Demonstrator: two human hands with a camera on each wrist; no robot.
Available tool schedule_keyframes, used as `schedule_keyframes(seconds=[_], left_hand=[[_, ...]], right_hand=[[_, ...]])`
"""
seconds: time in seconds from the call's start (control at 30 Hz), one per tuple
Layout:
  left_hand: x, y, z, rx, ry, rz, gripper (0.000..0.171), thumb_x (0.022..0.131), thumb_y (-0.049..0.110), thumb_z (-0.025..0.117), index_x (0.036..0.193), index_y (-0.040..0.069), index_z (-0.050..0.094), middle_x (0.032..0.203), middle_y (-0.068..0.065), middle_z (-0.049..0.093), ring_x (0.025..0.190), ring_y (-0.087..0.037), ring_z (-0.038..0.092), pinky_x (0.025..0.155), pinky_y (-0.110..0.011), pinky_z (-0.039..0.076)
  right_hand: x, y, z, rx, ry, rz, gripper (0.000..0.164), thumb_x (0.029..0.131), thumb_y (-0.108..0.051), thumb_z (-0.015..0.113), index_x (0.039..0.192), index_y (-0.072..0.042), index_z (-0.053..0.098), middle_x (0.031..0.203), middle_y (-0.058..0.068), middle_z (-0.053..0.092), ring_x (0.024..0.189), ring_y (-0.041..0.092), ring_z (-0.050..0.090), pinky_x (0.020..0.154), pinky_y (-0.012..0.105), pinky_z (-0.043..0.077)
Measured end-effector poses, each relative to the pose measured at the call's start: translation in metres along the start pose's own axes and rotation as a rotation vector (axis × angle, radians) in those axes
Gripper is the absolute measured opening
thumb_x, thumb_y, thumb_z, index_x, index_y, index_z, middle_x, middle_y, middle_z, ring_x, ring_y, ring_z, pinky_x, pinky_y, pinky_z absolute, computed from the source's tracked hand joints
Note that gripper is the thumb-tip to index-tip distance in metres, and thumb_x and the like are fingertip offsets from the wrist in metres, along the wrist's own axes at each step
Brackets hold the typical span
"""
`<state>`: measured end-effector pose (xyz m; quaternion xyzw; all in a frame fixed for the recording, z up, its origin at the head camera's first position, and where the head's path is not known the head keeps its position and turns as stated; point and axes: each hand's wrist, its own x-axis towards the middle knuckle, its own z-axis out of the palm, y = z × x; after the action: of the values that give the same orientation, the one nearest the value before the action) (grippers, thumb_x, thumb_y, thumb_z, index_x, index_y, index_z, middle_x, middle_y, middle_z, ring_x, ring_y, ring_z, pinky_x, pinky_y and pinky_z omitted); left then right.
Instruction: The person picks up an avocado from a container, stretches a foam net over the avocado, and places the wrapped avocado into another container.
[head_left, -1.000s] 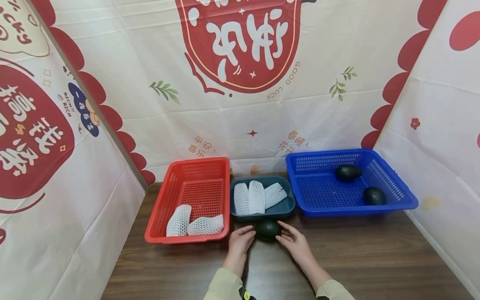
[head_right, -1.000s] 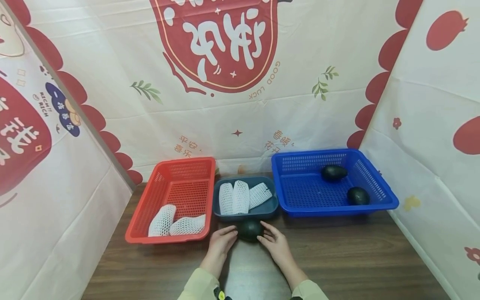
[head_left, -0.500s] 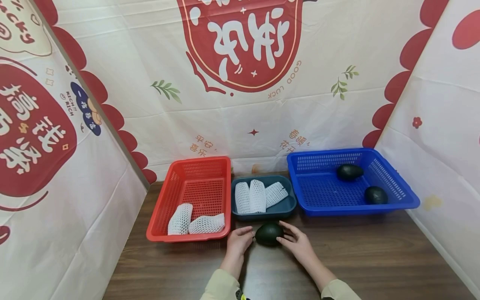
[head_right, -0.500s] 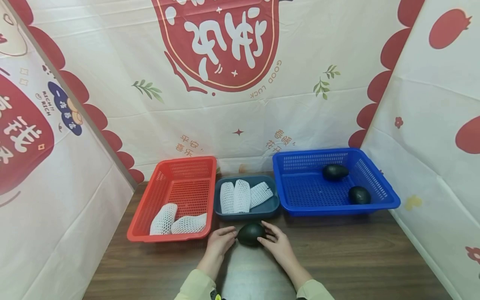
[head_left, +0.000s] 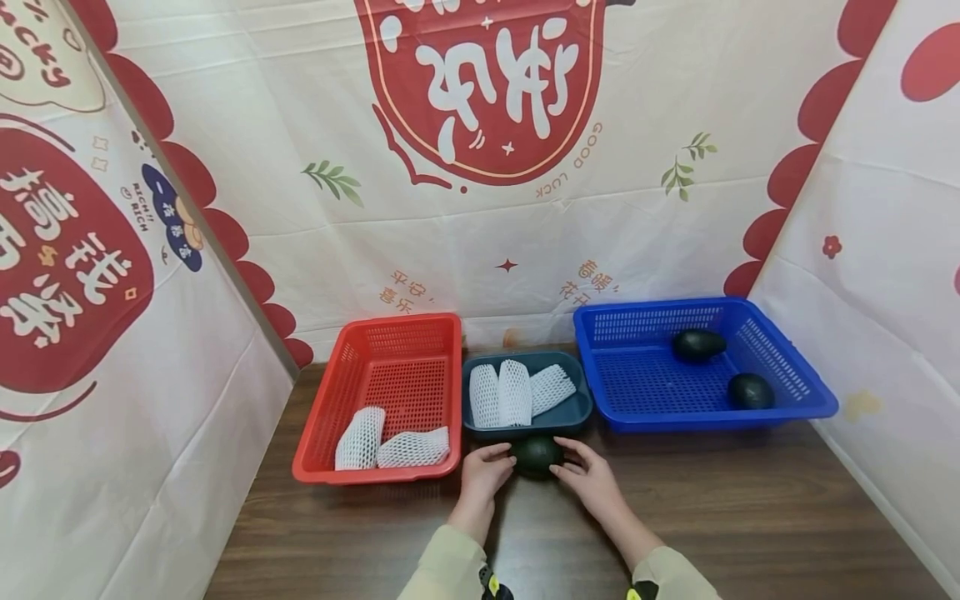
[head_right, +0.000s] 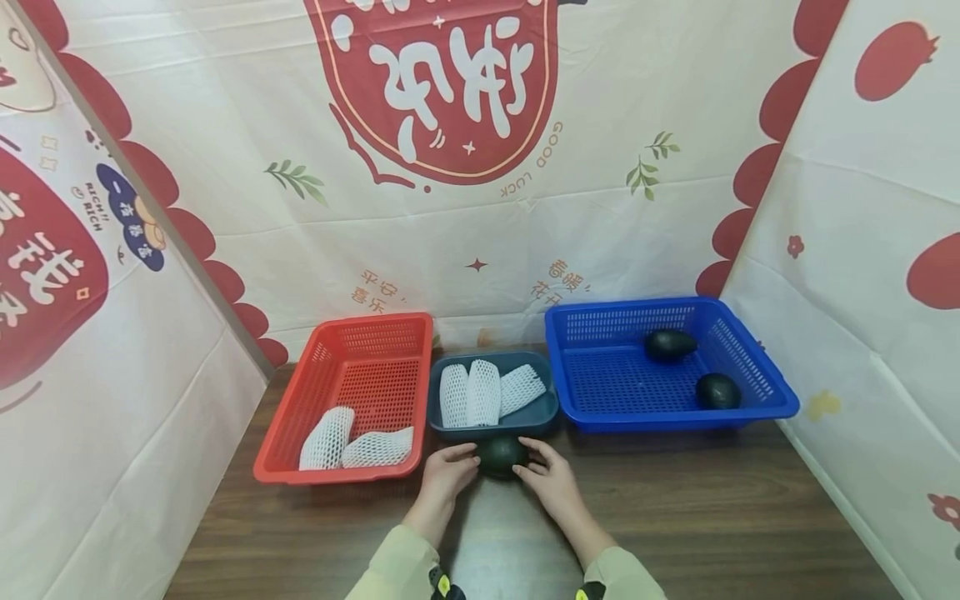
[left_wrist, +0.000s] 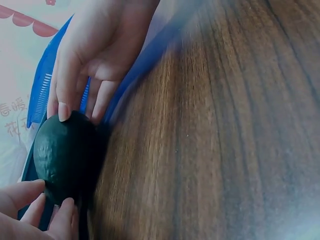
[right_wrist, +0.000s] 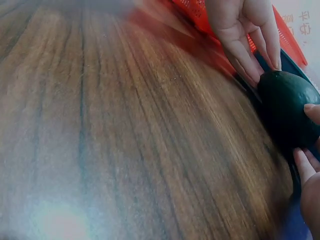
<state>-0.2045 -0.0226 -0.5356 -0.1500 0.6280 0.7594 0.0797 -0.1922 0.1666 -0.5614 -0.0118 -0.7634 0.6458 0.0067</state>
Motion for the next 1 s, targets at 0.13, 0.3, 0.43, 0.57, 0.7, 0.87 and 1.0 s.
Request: schedule_keyframes(seconds=[0.13, 0.3, 0.43, 0.57, 0.7, 0.87, 1.0], left_hand=[[0.001, 0.001, 0.0, 0.019, 0.01, 0.011, 0.028, 0.083, -0.008, 0.068, 0.111, -0.013, 0.066, 0.097, -0.015, 0.068, 0.081, -0.015, 0.064, 0.082, -0.038, 0.055], [0.001, 0.002, -0.004, 0.111, 0.007, 0.04, 0.028, 0.083, -0.003, 0.07, 0.111, -0.009, 0.068, 0.105, -0.019, 0.068, 0.09, -0.019, 0.064, 0.084, -0.038, 0.054], [0.0, 0.005, -0.006, 0.196, 0.007, 0.08, 0.027, 0.084, 0.001, 0.071, 0.11, -0.006, 0.07, 0.108, -0.017, 0.068, 0.098, -0.023, 0.063, 0.085, -0.039, 0.053], [-0.004, 0.011, -0.006, 0.268, 0.004, 0.127, 0.025, 0.083, 0.001, 0.073, 0.108, -0.003, 0.071, 0.107, -0.015, 0.069, 0.1, -0.025, 0.064, 0.085, -0.04, 0.053], [-0.009, 0.018, -0.004, 0.365, -0.011, 0.218, 0.025, 0.083, 0.003, 0.074, 0.108, 0.0, 0.072, 0.108, -0.012, 0.069, 0.101, -0.025, 0.064, 0.084, -0.038, 0.054], [-0.018, 0.031, -0.003, 0.537, -0.027, 0.368, 0.024, 0.083, 0.01, 0.075, 0.107, 0.006, 0.074, 0.107, -0.004, 0.07, 0.105, -0.024, 0.063, 0.087, -0.039, 0.051], [-0.026, 0.045, -0.001, 0.647, -0.056, 0.464, 0.024, 0.085, 0.013, 0.075, 0.108, 0.006, 0.074, 0.107, -0.002, 0.069, 0.105, -0.023, 0.062, 0.089, -0.04, 0.05]], right_hand=[[0.001, -0.004, 0.002, 0.012, 0.001, 0.005, 0.049, 0.086, -0.003, 0.073, 0.133, -0.004, 0.057, 0.138, 0.02, 0.05, 0.123, 0.036, 0.05, 0.093, 0.034, 0.049], [0.001, -0.008, 0.0, -0.034, -0.001, -0.037, 0.049, 0.086, -0.002, 0.073, 0.132, -0.003, 0.058, 0.136, 0.02, 0.052, 0.124, 0.037, 0.05, 0.095, 0.04, 0.048], [0.0, -0.013, -0.003, -0.124, 0.012, -0.089, 0.046, 0.085, -0.003, 0.074, 0.129, -0.003, 0.06, 0.133, 0.018, 0.054, 0.119, 0.037, 0.053, 0.093, 0.044, 0.049], [-0.002, -0.021, -0.005, -0.241, 0.024, -0.167, 0.043, 0.082, -0.002, 0.076, 0.124, -0.006, 0.065, 0.125, 0.012, 0.059, 0.111, 0.031, 0.058, 0.089, 0.043, 0.051], [-0.002, -0.033, -0.007, -0.406, 0.0, -0.346, 0.039, 0.081, -0.003, 0.078, 0.118, -0.008, 0.068, 0.116, 0.004, 0.063, 0.106, 0.024, 0.06, 0.086, 0.042, 0.052], [0.008, -0.056, -0.005, -0.647, -0.063, -0.567, 0.034, 0.079, -0.007, 0.08, 0.112, -0.008, 0.07, 0.111, 0.002, 0.065, 0.106, 0.022, 0.059, 0.087, 0.044, 0.05], [0.023, -0.073, -0.002, -0.811, -0.111, -0.562, 0.031, 0.082, -0.013, 0.078, 0.111, -0.007, 0.07, 0.109, 0.005, 0.065, 0.105, 0.026, 0.058, 0.089, 0.045, 0.049]])
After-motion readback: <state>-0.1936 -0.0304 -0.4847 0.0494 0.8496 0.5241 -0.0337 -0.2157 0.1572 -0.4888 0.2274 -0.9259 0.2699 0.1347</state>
